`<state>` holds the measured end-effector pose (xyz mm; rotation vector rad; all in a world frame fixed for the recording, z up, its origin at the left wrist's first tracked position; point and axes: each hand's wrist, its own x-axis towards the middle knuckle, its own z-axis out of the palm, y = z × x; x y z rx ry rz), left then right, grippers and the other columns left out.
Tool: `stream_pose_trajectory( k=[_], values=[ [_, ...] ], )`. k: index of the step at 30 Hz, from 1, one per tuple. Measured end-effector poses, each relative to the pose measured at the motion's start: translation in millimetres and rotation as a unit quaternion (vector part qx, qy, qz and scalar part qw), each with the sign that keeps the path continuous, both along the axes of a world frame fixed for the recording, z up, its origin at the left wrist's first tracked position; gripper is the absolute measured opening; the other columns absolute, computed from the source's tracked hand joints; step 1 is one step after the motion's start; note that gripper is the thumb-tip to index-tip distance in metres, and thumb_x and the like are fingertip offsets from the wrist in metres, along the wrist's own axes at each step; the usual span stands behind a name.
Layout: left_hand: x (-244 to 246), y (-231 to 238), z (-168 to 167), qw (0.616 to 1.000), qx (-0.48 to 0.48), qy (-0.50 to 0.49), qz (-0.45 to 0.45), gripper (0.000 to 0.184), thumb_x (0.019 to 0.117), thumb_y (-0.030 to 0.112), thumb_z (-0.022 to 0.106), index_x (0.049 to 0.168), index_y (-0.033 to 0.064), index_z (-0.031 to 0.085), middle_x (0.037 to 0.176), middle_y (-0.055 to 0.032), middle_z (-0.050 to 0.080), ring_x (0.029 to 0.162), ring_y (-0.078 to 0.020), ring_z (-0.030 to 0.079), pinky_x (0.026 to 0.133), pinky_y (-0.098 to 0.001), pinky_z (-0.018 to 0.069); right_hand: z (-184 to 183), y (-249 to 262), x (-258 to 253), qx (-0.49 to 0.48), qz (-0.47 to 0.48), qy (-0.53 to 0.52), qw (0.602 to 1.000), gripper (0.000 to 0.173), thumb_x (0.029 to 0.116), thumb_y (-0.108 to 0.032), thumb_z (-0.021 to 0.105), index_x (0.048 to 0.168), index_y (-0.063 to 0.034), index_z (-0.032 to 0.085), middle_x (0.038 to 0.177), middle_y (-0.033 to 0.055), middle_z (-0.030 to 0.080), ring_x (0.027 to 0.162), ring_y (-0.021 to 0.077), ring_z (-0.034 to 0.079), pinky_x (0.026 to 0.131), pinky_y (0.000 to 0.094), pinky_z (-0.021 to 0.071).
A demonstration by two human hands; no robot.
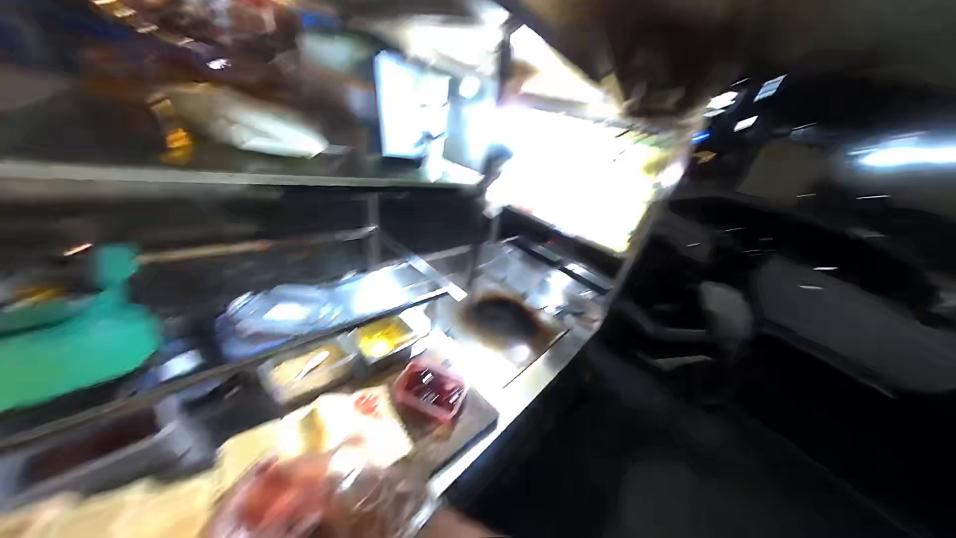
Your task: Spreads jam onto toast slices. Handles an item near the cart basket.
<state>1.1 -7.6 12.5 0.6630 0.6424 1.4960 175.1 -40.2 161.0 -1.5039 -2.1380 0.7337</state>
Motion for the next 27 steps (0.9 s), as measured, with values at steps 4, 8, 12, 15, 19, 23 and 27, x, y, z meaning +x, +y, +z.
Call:
stream_pose_trajectory(
  k=[4, 8, 12, 15, 19, 23, 27],
  values=[
    [23, 8, 63, 0.960, -0.266, -0.008, 0.087, 0.027, 0.1067, 0.028, 0.046, 0.107, 0.0053, 0.061, 0.079, -0.0092, 0.067, 0.067, -0.0203, 0.067, 0.058, -0.0383, 0.0585, -23, 12, 8, -0.042, 0.140, -0.075, 0.986, 0.028, 0.1036, -0.014, 0.054, 0.125, -0.0054, 0.070, 0.113, 0.0186, 0.073, 0.106, 0.0335, 0.072, 0.093, 0.0535, 0.0573],
    [29, 14, 53, 0.952, -0.273, -0.053, 0.129, 0.027, 0.1078, 0.026, 0.045, 0.108, 0.0049, 0.062, 0.081, -0.0093, 0.068, 0.072, -0.0206, 0.069, 0.066, -0.0389, 0.0601, -21, 35, 20, -0.082, 0.082, -0.018, 0.993, 0.030, 0.1050, -0.025, 0.053, 0.117, -0.0080, 0.074, 0.107, 0.0138, 0.075, 0.104, 0.0267, 0.072, 0.095, 0.0479, 0.0558],
    [48, 20, 38, 0.966, -0.196, -0.073, 0.153, 0.034, 0.1085, 0.027, 0.036, 0.110, 0.0068, 0.062, 0.090, -0.0101, 0.071, 0.080, -0.0211, 0.071, 0.069, -0.0385, 0.0602, 9, 58, 23, -0.121, 0.184, -0.201, 0.955, 0.031, 0.1061, -0.022, 0.049, 0.125, -0.0046, 0.066, 0.115, 0.0219, 0.071, 0.107, 0.0416, 0.069, 0.088, 0.0632, 0.0541],
    [63, 35, 39, 0.968, -0.193, -0.110, 0.119, 0.038, 0.1074, 0.028, 0.031, 0.100, 0.0076, 0.063, 0.089, -0.0095, 0.072, 0.081, -0.0206, 0.073, 0.069, -0.0354, 0.0615, 24, 83, 40, -0.143, 0.321, -0.210, 0.912, 0.024, 0.1037, -0.014, 0.052, 0.118, -0.0013, 0.066, 0.114, 0.0224, 0.069, 0.107, 0.0418, 0.068, 0.086, 0.0628, 0.0546],
    [85, 51, 29, 0.981, -0.132, -0.103, 0.101, 0.045, 0.1085, 0.029, 0.026, 0.101, 0.0070, 0.065, 0.095, -0.0116, 0.074, 0.088, -0.0207, 0.074, 0.073, -0.0334, 0.0627, 11, 103, 68, -0.225, 0.267, -0.091, 0.933, 0.032, 0.1080, -0.022, 0.049, 0.121, 0.0015, 0.066, 0.118, 0.0223, 0.068, 0.115, 0.0371, 0.065, 0.099, 0.0549, 0.0518],
    [107, 63, 28, 0.963, -0.160, -0.106, 0.187, 0.045, 0.1094, 0.036, 0.026, 0.104, 0.0091, 0.062, 0.096, -0.0110, 0.073, 0.090, -0.0241, 0.074, 0.078, -0.0415, 0.0629, -21, 102, 93, -0.334, 0.103, 0.092, 0.932, 0.031, 0.1061, -0.025, 0.054, 0.118, -0.0028, 0.072, 0.116, 0.0173, 0.071, 0.114, 0.0287, 0.066, 0.103, 0.0472, 0.0491],
    [152, 64, 71, 0.919, -0.294, -0.047, 0.257, 0.058, 0.1051, 0.061, 0.028, 0.130, 0.0152, 0.055, 0.107, -0.0097, 0.069, 0.094, -0.0229, 0.070, 0.076, -0.0452, 0.0600, -18, 111, 120, -0.195, 0.210, -0.052, 0.957, 0.029, 0.1042, -0.020, 0.050, 0.124, -0.0068, 0.068, 0.116, 0.0182, 0.071, 0.107, 0.0375, 0.070, 0.088, 0.0590, 0.0560]
  ],
)
